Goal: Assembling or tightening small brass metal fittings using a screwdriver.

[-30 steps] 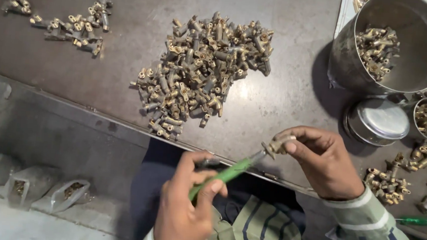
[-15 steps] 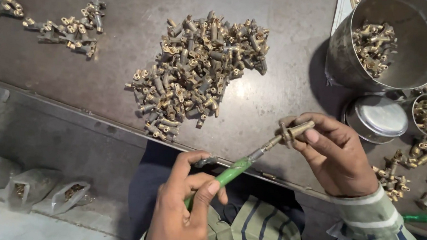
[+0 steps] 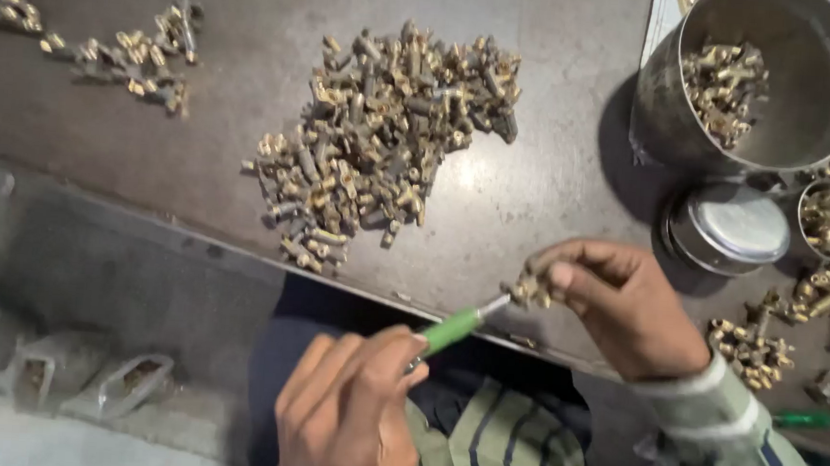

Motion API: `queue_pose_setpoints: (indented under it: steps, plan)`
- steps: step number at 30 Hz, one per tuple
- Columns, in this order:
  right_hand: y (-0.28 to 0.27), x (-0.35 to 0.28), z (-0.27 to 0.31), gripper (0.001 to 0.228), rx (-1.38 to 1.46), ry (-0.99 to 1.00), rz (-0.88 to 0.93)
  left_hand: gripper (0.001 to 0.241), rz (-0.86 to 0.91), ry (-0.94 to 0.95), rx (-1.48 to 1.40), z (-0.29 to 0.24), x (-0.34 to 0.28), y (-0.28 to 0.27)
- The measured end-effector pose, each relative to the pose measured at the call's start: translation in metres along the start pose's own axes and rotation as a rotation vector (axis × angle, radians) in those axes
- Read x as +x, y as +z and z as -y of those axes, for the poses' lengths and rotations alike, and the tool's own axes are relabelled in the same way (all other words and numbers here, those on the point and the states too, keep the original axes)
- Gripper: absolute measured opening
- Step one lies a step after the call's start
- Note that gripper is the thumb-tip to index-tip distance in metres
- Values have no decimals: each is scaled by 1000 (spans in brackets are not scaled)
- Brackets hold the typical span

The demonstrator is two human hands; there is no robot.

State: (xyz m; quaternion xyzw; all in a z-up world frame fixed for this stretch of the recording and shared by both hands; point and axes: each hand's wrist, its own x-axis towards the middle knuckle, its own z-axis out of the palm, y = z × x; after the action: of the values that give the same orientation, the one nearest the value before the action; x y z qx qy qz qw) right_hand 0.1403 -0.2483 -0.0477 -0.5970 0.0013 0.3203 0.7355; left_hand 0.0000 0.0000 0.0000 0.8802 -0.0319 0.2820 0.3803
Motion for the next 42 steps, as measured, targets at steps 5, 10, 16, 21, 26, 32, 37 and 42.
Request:
queue_pose_setpoints:
  steps: [5, 10, 16, 21, 26, 32, 37, 42]
  plan:
    - [-3, -2, -4, 21, -83, -104, 70, 43, 212, -742, -585, 16, -20, 5]
    - [-17, -1, 5, 19, -145, -192, 88, 48, 440, -1077, -1082, 28, -12, 10]
    - [-42, 0, 88, 15, -621, -340, -313, 55, 330, -1053, -904, 22, -3, 10]
    - [-67, 26, 99, 8, -710, -769, -487, 50, 303, -1047, -835, 32, -18, 19]
    - [-41, 81, 55, 14, -857, -753, -380, 49, 321, -1055, -770, 25, -13, 19]
    - [-22, 164, -4, 24, -997, -486, -465, 50, 249, -1053, -705, 24, -11, 11]
    - [-18, 162, -15, 25, -894, -398, -422, 44, 177, -1082, -625, 31, -17, 6]
    - [-28, 95, -27, 30, -260, -182, -156, 36, 114, -687, -398, 34, -24, 9]
